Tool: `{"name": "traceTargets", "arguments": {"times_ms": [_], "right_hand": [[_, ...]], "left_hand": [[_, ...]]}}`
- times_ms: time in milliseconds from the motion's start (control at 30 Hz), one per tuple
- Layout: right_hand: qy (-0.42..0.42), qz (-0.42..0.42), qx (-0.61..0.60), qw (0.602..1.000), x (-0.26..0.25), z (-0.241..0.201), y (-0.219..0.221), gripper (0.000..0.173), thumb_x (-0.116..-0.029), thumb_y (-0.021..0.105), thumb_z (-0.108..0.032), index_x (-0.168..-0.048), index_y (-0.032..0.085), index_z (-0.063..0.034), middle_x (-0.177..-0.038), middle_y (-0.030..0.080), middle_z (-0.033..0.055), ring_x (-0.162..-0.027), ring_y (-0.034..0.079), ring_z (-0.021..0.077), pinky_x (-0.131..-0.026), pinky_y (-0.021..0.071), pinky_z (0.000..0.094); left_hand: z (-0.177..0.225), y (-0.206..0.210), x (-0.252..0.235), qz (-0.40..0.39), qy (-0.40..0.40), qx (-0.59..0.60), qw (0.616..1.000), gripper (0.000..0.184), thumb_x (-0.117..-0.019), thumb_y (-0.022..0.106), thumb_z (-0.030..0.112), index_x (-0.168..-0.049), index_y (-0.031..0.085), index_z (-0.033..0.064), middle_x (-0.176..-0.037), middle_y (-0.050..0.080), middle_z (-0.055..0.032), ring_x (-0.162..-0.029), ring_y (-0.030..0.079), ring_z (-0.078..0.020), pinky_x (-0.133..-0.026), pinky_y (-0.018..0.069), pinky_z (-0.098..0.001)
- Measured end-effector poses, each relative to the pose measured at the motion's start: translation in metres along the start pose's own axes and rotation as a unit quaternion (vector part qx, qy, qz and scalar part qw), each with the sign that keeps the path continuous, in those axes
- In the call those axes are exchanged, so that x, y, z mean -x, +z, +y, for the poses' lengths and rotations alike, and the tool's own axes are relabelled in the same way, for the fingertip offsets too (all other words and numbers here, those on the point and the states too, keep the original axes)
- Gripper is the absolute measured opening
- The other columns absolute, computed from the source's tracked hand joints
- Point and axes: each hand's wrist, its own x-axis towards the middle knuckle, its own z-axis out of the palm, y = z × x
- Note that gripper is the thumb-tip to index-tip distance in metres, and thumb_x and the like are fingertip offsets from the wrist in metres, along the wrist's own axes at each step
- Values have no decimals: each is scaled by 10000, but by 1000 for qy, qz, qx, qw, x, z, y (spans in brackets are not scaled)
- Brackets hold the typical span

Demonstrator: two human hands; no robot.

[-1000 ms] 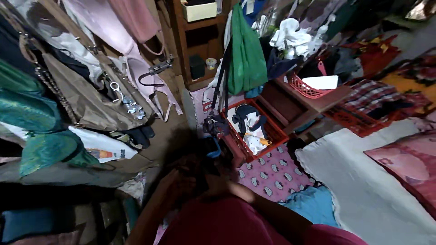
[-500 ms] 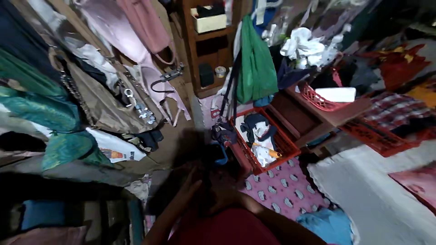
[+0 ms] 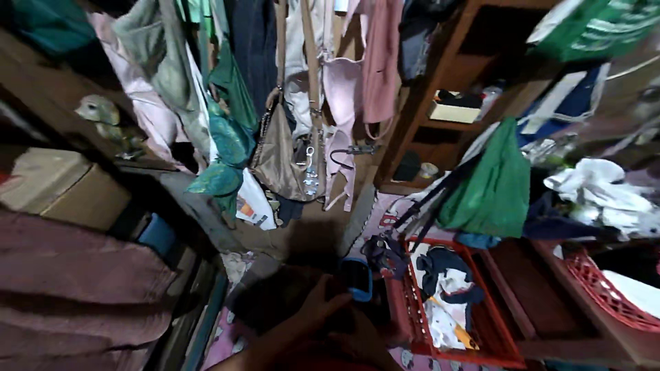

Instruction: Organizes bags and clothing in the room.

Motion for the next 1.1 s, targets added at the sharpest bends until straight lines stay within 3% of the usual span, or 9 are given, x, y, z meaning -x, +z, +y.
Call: {"name": "traceTargets", "arguments": {"times_ms": [133, 267, 367, 533, 633, 700, 800, 933, 1100], "right_hand": [[-10, 95, 18, 995, -1, 1, 8, 419, -775, 849, -136, -1124, 695, 39, -986, 754, 44, -916, 704, 29, -865, 594, 238], [-37, 217, 47, 974, -10, 0, 11, 870, -605, 943, -305, -1292, 547, 55, -1163, 671, 172, -1002, 681, 173, -856, 595, 355], [-68, 143, 13, 987, -17, 0, 0, 1184, -654, 929, -390, -1541, 286, 60, -1450, 535, 186, -1270, 584, 142, -1042, 529, 314], [15, 85, -4, 996, -16, -18, -3, 665, -853, 797, -165, -1402, 501, 67, -1181, 705, 130, -1072, 689, 116, -960, 577, 322], [31, 131, -9, 991, -22, -21, -9, 632, -879, 788, -193, -1400, 517, 42, -1166, 706, 133, -1052, 692, 145, -935, 588, 358], [38, 136, -43, 989, -25, -23, -18, 574, -903, 760, -133, -1400, 513, 14, -1215, 716, 102, -1094, 701, 155, -956, 596, 364], [-17, 146, -48, 988, -31, -12, -33, 499, -917, 705, -54, -1377, 542, 49, -1267, 707, 106, -1162, 683, 170, -1022, 567, 375], [-7, 177, -18, 984, -30, -8, -48, 469, -893, 739, -57, -1320, 588, 62, -1210, 715, 115, -1117, 679, 121, -995, 560, 340], [-11, 203, -11, 979, -33, 2, -64, 715, -851, 793, -87, -1448, 437, 79, -1237, 675, 155, -1074, 680, 112, -917, 586, 308]], "left_hand": [[-9, 3, 1, 25, 101, -86, 991, 899, -857, 819, 349, -1514, 328, -20, -1374, 589, -186, -1223, 622, -168, -1056, 523, -352], [-4, -3, 1, 65, 154, -78, 983, 855, -835, 848, 288, -1484, 375, -5, -1317, 622, -136, -1171, 636, -121, -1023, 540, -316], [11, -10, 4, 42, 160, -74, 983, 802, -835, 847, 255, -1465, 429, -13, -1294, 653, -115, -1168, 646, -97, -1034, 535, -295], [37, -21, -11, -18, 156, -209, 965, 756, -813, 872, 318, -1400, 532, -15, -1413, 509, -245, -1260, 555, -286, -1048, 501, -392], [73, -39, -34, -74, 95, -336, 934, 758, -926, 736, 430, -1513, 453, 44, -1553, 425, -230, -1419, 438, -387, -1152, 397, -554], [106, -56, -58, -6, 110, -343, 933, 633, -1036, 566, 425, -1539, 444, 60, -1523, 493, -207, -1409, 481, -340, -1175, 381, -529], [156, -97, -107, 168, 144, -363, 905, 517, -1053, 563, 294, -1501, 492, 46, -1359, 593, -242, -1222, 604, -364, -1059, 479, -528], [196, -145, -156, 259, 22, -490, 832, 560, -1082, 506, 223, -1612, 332, 277, -1364, 536, -334, -1122, 634, -495, -924, 525, -639], [198, -183, -170, 306, -20, -536, 786, 484, -1091, 467, 405, -1395, 568, 42, -1278, 634, -287, -1168, 636, -478, -968, 501, -654]]}}
